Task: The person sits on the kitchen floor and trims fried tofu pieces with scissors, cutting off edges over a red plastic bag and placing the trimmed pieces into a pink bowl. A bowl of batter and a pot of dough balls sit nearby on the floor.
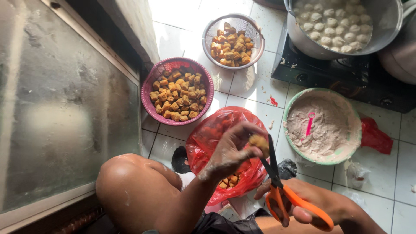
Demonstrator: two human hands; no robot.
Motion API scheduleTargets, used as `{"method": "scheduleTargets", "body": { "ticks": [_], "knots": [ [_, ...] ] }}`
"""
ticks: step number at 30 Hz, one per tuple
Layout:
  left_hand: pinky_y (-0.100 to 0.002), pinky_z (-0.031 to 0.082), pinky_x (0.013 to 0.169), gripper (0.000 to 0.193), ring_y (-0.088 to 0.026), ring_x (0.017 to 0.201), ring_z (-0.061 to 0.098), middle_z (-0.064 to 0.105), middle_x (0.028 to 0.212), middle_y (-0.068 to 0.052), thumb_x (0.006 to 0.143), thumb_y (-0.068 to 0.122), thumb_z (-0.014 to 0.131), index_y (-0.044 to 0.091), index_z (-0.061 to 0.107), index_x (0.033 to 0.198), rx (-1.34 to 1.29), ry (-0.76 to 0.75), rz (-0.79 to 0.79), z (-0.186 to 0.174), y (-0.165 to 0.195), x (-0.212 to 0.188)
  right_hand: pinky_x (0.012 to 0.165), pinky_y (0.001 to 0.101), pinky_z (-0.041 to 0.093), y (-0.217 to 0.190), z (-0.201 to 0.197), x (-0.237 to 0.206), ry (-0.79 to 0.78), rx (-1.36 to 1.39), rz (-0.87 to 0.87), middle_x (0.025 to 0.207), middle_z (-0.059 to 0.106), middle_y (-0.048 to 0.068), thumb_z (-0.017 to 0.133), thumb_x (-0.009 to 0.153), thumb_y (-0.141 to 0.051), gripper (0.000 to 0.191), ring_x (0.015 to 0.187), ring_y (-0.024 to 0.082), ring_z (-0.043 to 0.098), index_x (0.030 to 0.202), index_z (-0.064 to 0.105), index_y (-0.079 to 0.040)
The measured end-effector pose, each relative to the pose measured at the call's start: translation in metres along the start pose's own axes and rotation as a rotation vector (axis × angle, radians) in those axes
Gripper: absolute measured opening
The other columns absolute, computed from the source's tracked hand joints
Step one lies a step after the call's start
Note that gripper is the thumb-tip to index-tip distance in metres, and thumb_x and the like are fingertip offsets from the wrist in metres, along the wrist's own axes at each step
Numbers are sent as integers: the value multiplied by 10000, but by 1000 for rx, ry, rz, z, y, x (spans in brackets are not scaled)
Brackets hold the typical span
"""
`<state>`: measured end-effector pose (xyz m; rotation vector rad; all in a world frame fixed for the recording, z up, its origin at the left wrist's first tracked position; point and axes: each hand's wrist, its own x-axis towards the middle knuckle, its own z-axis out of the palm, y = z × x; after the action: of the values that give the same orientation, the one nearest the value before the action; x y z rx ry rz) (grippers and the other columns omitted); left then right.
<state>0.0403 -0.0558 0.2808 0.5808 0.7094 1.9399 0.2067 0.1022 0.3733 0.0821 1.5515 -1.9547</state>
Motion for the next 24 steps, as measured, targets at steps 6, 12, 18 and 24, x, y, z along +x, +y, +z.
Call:
{"method": "scheduleTargets", "body": {
  "ticks": [6, 12, 18, 24],
  "knots": [
    [-345, 550, 953, 249, -164, 1019, 657, 665, 1087, -87, 959, 75, 779, 47, 599, 1127, 77, 146, 52, -8, -21, 6, 467, 295, 444, 16, -6, -3, 395, -18, 185, 601, 616, 58, 894, 684, -277, 609, 511, 142, 576, 1158, 670, 33],
    [-324, 468, 968, 470, -168, 1111, 558, 549, 1239, -66, 880, 107, 735, 52, 482, 1273, 561, 908, 426, -117, -58, 23, 486, 267, 422, 44, -11, -27, 464, 329, -42, 663, 624, 47, 873, 782, -171, 540, 534, 104, 558, 1180, 647, 116],
    [-388, 541, 834, 287, -257, 947, 671, 691, 1024, -142, 962, 286, 658, 21, 664, 1073, 868, 344, -718, -209, -190, -23, 541, 249, 448, 59, -20, -38, 501, 158, -12, 705, 641, 42, 881, 739, -251, 607, 595, 75, 564, 1177, 675, 116],
    [-564, 432, 1012, 645, -341, 1231, 559, 541, 1369, -165, 869, 314, 735, 75, 447, 1394, 1616, -238, -1034, -187, -270, -96, 427, 231, 348, 58, -19, -45, 526, 212, 41, 646, 626, 66, 912, 748, -230, 624, 492, 74, 505, 1205, 658, 110]
  ]
}}
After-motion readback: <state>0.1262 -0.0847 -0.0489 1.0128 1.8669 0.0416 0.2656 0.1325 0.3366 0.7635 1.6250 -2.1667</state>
